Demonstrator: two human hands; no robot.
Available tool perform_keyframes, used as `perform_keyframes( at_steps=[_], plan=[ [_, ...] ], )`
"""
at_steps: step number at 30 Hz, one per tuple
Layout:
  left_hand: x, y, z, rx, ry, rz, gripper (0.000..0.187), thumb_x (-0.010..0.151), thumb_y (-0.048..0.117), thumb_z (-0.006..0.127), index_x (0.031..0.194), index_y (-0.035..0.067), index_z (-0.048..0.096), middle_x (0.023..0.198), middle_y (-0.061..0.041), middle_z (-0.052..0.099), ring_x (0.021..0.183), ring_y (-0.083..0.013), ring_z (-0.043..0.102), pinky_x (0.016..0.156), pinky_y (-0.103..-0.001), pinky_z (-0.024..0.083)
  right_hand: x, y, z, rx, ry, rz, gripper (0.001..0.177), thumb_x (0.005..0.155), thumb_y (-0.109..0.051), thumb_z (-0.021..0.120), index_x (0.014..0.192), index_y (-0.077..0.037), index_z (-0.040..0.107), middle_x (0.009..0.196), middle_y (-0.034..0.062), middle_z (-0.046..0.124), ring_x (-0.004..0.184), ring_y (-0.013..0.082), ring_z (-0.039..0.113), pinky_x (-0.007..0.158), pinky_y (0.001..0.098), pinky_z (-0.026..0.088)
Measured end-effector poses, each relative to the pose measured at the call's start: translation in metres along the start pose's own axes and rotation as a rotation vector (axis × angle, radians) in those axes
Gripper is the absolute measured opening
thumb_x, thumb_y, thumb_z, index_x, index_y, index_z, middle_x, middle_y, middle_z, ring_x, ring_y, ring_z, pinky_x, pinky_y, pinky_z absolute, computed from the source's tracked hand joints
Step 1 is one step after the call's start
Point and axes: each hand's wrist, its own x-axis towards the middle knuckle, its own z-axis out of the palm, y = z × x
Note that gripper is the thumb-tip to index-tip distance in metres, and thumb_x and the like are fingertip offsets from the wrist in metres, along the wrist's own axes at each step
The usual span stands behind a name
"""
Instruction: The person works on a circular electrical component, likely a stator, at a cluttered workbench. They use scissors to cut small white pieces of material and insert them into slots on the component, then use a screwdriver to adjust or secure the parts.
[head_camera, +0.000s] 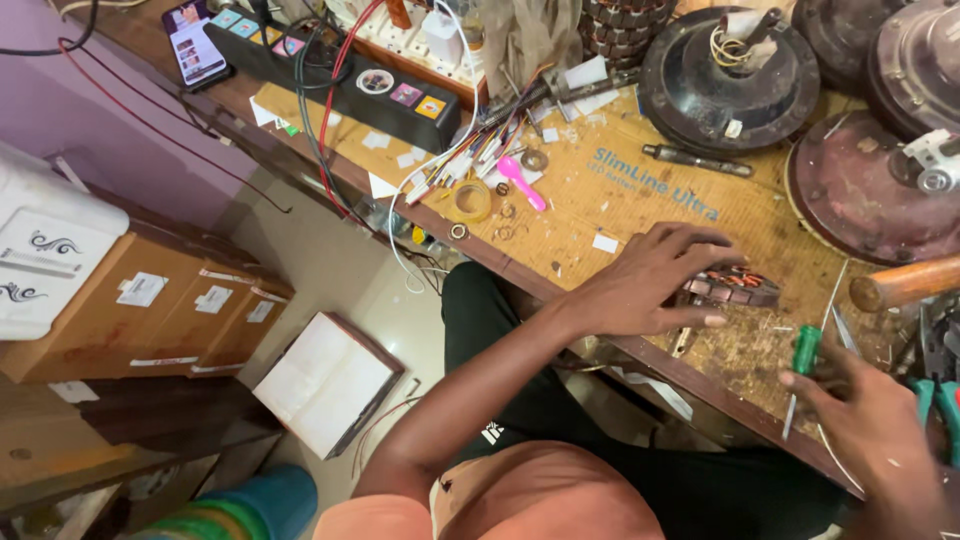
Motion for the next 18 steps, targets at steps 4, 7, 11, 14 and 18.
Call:
perform_keyframes(
  at_steps=[4, 7, 11, 14, 18],
  plan=[
    [-0.006, -0.010, 0.012, -0.028, 0.047, 0.019, 0.054, 0.101, 0.044, 0.066, 0.146, 0.018, 0.055, 0.150, -0.011, 0.054, 0.144, -0.0342, 0.048, 0.122, -0.051, 0.038, 0.017, 0.010, 0.024, 0.023, 0.324, -0.104, 0.035, 0.105, -0.017, 0.075, 0.135, 0.000, 0.068, 0.101, 0.0191, 0.080, 0.094, 0.0268, 0.074, 0.091, 0.0414, 0.053],
    [0.002, -0.027, 0.000, 0.069, 0.199, -0.022, 0.045, 0.097, 0.026, 0.065, 0.141, 0.017, 0.059, 0.142, -0.010, 0.058, 0.138, -0.0329, 0.053, 0.120, -0.048, 0.038, 0.017, 0.020, 0.037, 0.242, 0.527, -0.269, 0.023, 0.117, -0.012, 0.069, 0.133, 0.004, 0.069, 0.113, 0.0159, 0.076, 0.101, 0.0197, 0.076, 0.093, 0.0309, 0.058],
    [0.011, -0.083, -0.061, 0.586, 0.400, -0.304, 0.026, 0.091, 0.013, 0.068, 0.116, 0.011, 0.068, 0.126, -0.016, 0.058, 0.115, -0.0386, 0.053, 0.097, -0.053, 0.044, 0.002, 0.055, 0.044, 0.480, 0.538, -0.239, 0.017, 0.121, -0.009, 0.060, 0.130, 0.004, 0.064, 0.113, 0.0130, 0.074, 0.103, 0.0187, 0.073, 0.092, 0.0281, 0.058],
    [0.007, -0.113, -0.084, 0.829, 0.394, -0.446, 0.030, 0.089, 0.021, 0.068, 0.113, 0.004, 0.070, 0.123, -0.018, 0.056, 0.117, -0.0386, 0.050, 0.093, -0.058, 0.041, -0.005, 0.085, 0.042, 0.539, 0.518, -0.049, 0.021, 0.119, -0.016, 0.053, 0.131, 0.000, 0.059, 0.111, 0.0100, 0.072, 0.098, 0.0181, 0.068, 0.080, 0.0315, 0.055],
    [-0.003, -0.113, -0.072, 1.003, 0.313, -0.403, 0.029, 0.089, 0.015, 0.063, 0.114, 0.006, 0.072, 0.133, -0.014, 0.056, 0.128, -0.0367, 0.047, 0.096, -0.057, 0.040, -0.021, 0.116, 0.038, 0.531, 0.569, -0.002, 0.018, 0.117, -0.014, 0.058, 0.127, 0.000, 0.063, 0.109, 0.0099, 0.072, 0.095, 0.0170, 0.067, 0.081, 0.0305, 0.054]
  ],
)
